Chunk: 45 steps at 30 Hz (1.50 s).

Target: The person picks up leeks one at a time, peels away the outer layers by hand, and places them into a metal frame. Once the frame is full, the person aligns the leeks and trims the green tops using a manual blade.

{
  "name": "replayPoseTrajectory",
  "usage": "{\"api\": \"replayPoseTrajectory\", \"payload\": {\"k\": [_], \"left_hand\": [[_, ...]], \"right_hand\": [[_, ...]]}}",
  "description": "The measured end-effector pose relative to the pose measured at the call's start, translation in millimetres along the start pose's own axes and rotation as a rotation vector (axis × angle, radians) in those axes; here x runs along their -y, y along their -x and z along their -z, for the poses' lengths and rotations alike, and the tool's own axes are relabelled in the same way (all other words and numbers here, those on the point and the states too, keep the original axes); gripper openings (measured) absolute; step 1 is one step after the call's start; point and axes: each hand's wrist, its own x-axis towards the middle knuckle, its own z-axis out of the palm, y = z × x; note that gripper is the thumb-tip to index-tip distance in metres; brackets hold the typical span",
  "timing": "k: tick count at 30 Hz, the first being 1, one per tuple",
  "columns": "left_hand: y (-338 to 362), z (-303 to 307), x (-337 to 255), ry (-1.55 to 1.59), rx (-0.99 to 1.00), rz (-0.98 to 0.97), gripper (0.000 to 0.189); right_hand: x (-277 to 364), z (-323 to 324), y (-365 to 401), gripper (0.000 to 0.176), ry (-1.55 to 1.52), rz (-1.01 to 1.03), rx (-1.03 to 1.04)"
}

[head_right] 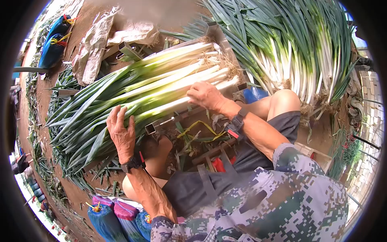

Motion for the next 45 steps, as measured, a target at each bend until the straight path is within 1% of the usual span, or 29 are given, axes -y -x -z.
{"api": "replayPoseTrajectory", "payload": {"k": [3,7,9,11,12,14,15,17,18,21,22,25,26,29,30,33,34,37,38,39,41,42,44,45], "left_hand": [[-4,-16,2,-0.158,0.143,0.016,0.041],[-3,-22,9,-0.123,0.118,0.039,0.043],[-4,-23,11,-0.154,0.105,0.033,0.045],[-12,-21,5,-0.220,0.143,-0.007,0.044],[-14,-23,3,-0.225,0.151,0.010,0.044],[-20,-29,-3,-0.232,0.167,0.043,0.043],[-17,-37,-2,-0.243,0.089,0.027,0.040],[-11,-47,-7,-0.216,-0.006,0.099,0.037],[-6,-52,-4,-0.224,-0.079,0.081,0.033],[-3,-60,-3,-0.231,-0.140,0.096,0.029],[-3,-63,-1,-0.244,-0.167,0.103,0.027],[-3,-65,-4,-0.253,-0.220,0.108,0.024],[-4,-63,-6,-0.250,-0.221,0.111,0.022],[-3,-66,-8,-0.273,-0.228,0.133,0.022],[-3,-66,-8,-0.281,-0.223,0.129,0.023],[-3,-63,-12,-0.296,-0.207,0.138,0.023],[-3,-64,-11,-0.294,-0.201,0.133,0.022],[-2,-64,-8,-0.257,-0.253,0.083,0.021],[-2,-60,-11,-0.289,-0.258,0.070,0.021],[-1,-64,-11,-0.292,-0.268,0.068,0.019],[-2,-69,-7,-0.297,-0.273,0.056,0.020],[-1,-71,-6,-0.305,-0.298,0.049,0.022],[-1,-76,-2,-0.297,-0.350,0.011,0.026],[0,-67,-4,-0.307,-0.316,-0.006,0.026]], "right_hand": [[6,-12,5,0.027,0.056,-0.069,-0.060],[17,8,-9,0.025,0.055,-0.053,-0.125],[10,-8,-1,0.025,0.020,-0.076,-0.170],[3,-19,-6,0.024,-0.020,-0.079,-0.227],[-2,-21,-3,0.025,-0.032,-0.081,-0.194],[0,-18,0,0.025,-0.074,-0.095,-0.196],[-1,-17,-2,0.026,-0.096,-0.096,-0.200],[2,-10,-7,0.026,-0.257,-0.203,-0.198],[1,-6,-10,0.026,-0.337,-0.256,-0.197],[6,10,-48,0.026,-0.165,-0.294,-0.218],[4,9,-61,0.027,-0.099,-0.260,-0.160],[-16,-16,-76,0.031,-0.082,-0.233,0.026],[-22,-22,-77,0.034,-0.125,-0.280,0.043],[-32,-21,-76,0.037,-0.019,-0.330,0.170],[-34,-19,-77,0.038,-0.033,-0.376,0.214],[-38,-8,-83,0.038,-0.035,-0.408,0.367],[-44,-8,-82,0.037,-0.130,-0.410,0.373],[-72,5,-70,0.035,-0.030,-0.280,0.241],[-87,11,-59,0.032,-0.037,-0.311,0.202],[-96,7,-47,0.030,-0.069,-0.336,0.206],[-103,12,-47,0.027,-0.130,-0.371,0.204],[-104,16,-50,0.027,-0.073,-0.412,0.305],[-99,43,-56,0.030,-0.032,-0.197,0.025],[-93,65,-54,0.032,-0.016,-0.091,-0.100]]}}
